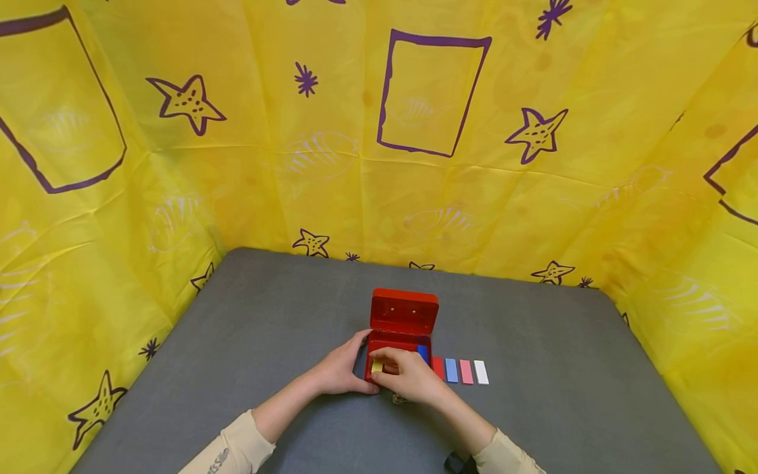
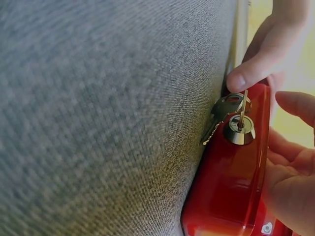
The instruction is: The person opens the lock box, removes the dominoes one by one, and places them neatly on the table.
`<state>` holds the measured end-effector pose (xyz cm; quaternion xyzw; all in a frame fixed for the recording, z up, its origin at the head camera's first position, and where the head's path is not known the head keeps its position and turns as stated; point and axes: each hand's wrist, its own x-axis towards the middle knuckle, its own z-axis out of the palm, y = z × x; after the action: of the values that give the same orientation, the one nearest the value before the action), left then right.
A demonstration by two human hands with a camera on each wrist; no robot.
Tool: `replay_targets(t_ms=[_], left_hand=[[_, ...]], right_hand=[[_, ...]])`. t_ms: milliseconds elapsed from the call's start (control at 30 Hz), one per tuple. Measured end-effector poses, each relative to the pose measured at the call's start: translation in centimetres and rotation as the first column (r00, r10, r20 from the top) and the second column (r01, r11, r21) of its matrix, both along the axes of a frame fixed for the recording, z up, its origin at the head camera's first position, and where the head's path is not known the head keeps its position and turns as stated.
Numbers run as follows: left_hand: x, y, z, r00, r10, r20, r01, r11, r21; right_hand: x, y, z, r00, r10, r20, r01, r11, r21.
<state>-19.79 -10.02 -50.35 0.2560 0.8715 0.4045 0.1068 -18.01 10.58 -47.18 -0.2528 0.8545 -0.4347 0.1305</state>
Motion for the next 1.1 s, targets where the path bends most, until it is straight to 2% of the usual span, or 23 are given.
replay_targets(t_ms=[500,800,1100], left_hand=[[0.0,0.0,-0.1,1.0,0.0,0.008,0.0,1.0,0.001],[0.1,0.1,0.1,1.0,0.007,0.004,-0.007,1.0,-0.014],[0.0,0.1,0.0,1.0,0.011,0.003,-0.011,1.0,-0.02]], right_hand=[[-0.2,0.1,-0.1,1.0,0.007,-0.003,-0.007,1.0,-0.017],[-0.8,0.5,-0.4,0.998,-0.022,-0.052,0.021,0.999,-0.035],[-1.1,0.8,-0.6,0.996,-0.024,-0.088,0.023,1.0,-0.007]])
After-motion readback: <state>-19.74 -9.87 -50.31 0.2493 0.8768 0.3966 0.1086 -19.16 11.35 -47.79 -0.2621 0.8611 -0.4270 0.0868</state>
